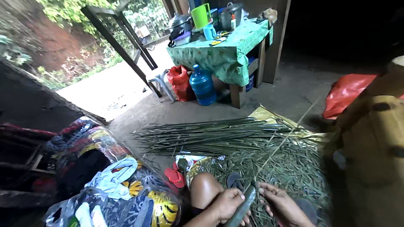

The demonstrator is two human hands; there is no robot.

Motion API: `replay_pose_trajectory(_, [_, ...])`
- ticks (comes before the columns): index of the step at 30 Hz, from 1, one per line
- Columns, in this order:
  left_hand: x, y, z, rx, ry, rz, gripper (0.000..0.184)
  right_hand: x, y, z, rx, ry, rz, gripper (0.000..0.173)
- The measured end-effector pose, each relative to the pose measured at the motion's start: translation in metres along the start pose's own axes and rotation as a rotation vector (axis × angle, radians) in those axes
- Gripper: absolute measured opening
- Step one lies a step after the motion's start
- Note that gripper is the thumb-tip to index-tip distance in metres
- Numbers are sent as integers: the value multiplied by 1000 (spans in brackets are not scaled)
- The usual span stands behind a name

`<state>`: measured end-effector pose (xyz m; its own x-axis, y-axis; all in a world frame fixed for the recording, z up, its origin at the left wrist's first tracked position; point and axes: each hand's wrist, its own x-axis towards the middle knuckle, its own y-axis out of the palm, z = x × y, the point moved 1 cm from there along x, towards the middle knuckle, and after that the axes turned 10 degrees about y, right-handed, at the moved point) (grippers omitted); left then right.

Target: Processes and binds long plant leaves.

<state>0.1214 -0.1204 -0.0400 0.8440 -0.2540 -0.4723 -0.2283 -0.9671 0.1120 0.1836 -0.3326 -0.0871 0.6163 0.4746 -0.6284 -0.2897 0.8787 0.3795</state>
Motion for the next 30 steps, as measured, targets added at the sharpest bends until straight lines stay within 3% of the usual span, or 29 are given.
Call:
replay_pose_trajectory(9, [-5,8,0,24,-12,56,30,-1,3,-9,59,-25,-33,17])
replay_pose_trajectory(13, [-19,0,-1,11,-44,47,31,-9,6,6,-105,-74,-6,25])
replay_pose_trajectory(17, [-21,6,-12,40,-82,31,26,-20,5,23,-170,-15,48,17])
replay_pose_trajectory(23, [-16,0,-3,-130,-26,89,28,-12,-8,9,-96,-188,234,16])
replay_pose_trajectory(30, [-12,-2,-7,-304,16,159,27,-21,6,6,-162,-239,457,16])
